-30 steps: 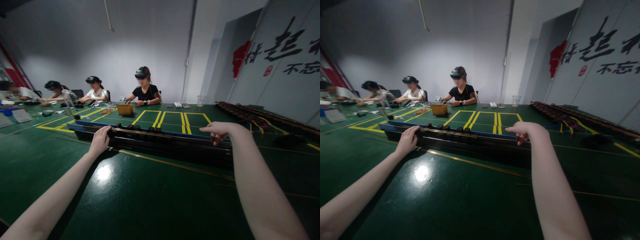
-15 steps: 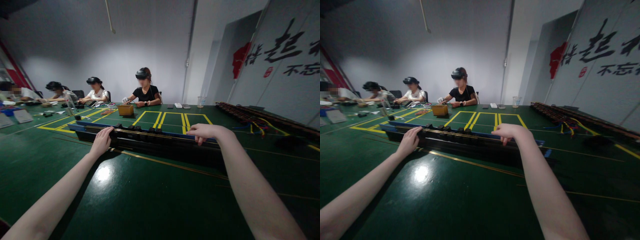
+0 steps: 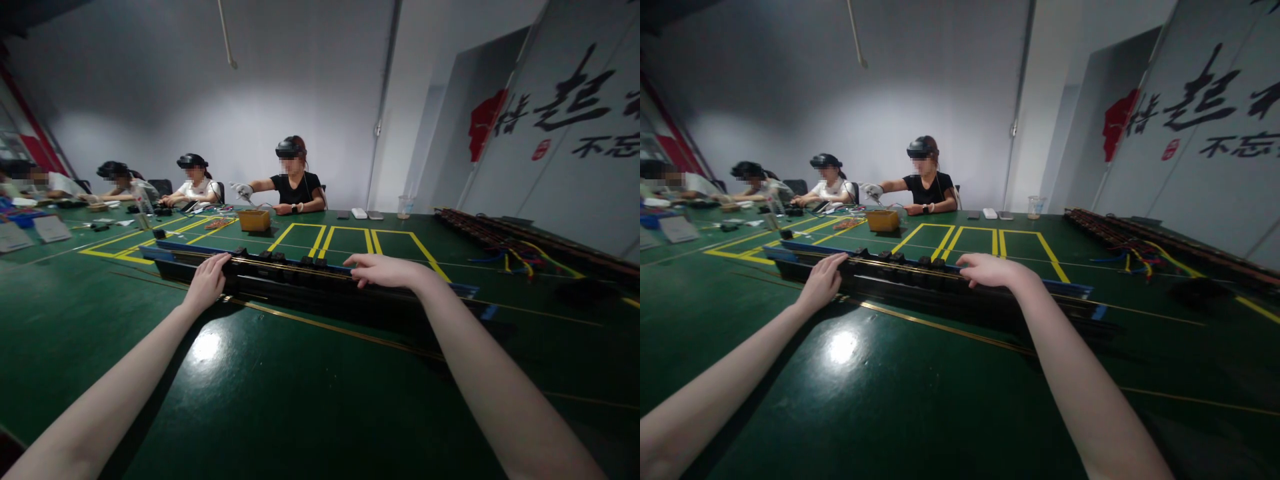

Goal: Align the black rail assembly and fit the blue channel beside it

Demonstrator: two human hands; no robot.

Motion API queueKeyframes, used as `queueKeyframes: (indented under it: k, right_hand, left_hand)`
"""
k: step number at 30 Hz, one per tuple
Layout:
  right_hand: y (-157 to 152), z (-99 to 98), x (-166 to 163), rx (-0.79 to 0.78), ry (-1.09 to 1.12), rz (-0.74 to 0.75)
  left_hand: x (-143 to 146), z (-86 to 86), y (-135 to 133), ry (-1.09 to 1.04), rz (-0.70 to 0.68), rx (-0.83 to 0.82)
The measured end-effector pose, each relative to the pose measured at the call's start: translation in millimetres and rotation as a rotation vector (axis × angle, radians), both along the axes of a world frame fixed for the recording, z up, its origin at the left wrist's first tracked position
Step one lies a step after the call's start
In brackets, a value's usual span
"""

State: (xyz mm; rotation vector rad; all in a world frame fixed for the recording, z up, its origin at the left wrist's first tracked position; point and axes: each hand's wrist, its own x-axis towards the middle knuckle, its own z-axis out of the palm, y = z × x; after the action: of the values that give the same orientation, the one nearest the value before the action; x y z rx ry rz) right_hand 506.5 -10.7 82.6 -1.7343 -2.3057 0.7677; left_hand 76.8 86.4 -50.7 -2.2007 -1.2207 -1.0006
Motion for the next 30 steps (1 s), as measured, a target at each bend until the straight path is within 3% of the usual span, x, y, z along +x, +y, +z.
queueKeyframes:
  k: [5,12,15,20,24,27,30]
  right_hand:
    - [3,1.1,11,-0.079,0.095,-0.061]
    - [-10,20.3,27,-0.011,0.037,-0.141]
    - [-16,14.2,37,0.046,-0.013,-0.178]
    - [-34,-22.9,68,0.093,-0.096,-0.174]
    - [-76,-62.4,96,0.389,-0.011,-0.232]
    - [-112,-96.6,114,0.621,-0.074,-0.300]
    - [-133,-124.2,126,0.739,-0.156,-0.274]
  left_hand:
    - [13,2.4,-6,-0.034,-0.022,-0.002]
    - [95,5.8,-34,0.071,-0.293,-0.011]
    - [116,3.3,-40,0.103,-0.328,-0.044]
    - [114,-0.2,-39,0.040,-0.251,-0.018]
    - [109,-1.6,-35,-0.020,-0.170,0.013]
    - [108,-3.9,-32,-0.037,-0.125,0.020]
    - [106,-5.8,-28,-0.011,-0.110,0.037]
